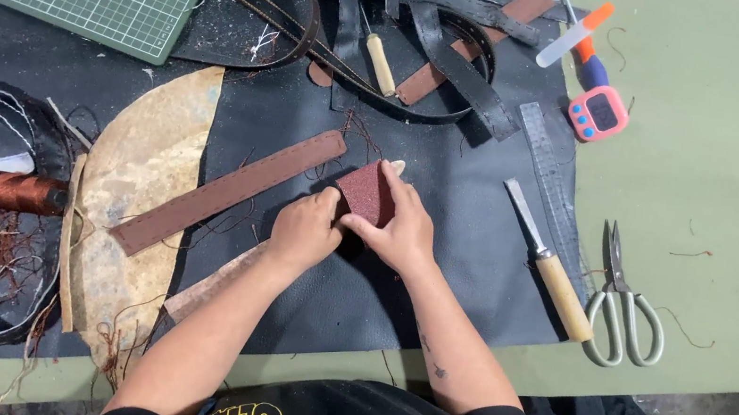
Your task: The person is sanding and burnishing the edges of a leather strap on a workbench.
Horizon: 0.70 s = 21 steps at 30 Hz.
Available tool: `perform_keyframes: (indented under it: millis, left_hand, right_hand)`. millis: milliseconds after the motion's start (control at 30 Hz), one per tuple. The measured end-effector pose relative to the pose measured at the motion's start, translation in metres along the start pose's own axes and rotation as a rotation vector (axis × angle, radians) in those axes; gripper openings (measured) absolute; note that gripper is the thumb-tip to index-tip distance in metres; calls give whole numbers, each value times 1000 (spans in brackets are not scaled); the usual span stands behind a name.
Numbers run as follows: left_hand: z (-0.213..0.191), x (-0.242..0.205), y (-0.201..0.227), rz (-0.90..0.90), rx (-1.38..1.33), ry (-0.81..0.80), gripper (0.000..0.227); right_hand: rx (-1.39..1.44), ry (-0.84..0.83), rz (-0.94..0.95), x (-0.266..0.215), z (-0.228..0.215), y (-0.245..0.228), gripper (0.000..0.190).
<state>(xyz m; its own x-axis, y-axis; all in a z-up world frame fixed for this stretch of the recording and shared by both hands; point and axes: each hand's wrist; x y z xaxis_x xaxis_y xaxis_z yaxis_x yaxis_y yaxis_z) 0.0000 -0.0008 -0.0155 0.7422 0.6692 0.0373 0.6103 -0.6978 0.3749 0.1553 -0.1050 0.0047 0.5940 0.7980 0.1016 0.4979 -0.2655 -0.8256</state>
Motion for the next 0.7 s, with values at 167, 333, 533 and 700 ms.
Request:
perform_keyframes:
  millis: [167, 333, 533, 700]
  left_hand:
    - [-5, 0, 4, -39, -6, -49, 26]
    - [-9, -5, 10, 28, 23, 93, 29]
    - [4, -4, -1, 21, -42, 171, 30]
    - [-22, -6, 13, -18, -41, 52, 37]
  right_hand:
    - [-193, -122, 30, 6, -17, -15, 106]
    - [-155, 2, 98, 11, -26, -15, 99]
    - [-70, -157, 7, -4, -12, -25, 100]
    - [-103, -78, 88, 4, -26, -19, 100]
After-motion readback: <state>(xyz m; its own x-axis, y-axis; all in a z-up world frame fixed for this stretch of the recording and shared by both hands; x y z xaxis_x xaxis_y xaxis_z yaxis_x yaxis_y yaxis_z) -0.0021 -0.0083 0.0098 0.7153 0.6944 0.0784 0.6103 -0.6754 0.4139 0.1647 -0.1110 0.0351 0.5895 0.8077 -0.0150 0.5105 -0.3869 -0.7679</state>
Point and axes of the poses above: each hand's wrist, its own x-axis towards the middle knuckle, its own z-axis out of the palm, y = z × x, and after that the axes turned 8 degrees about x, right-handed
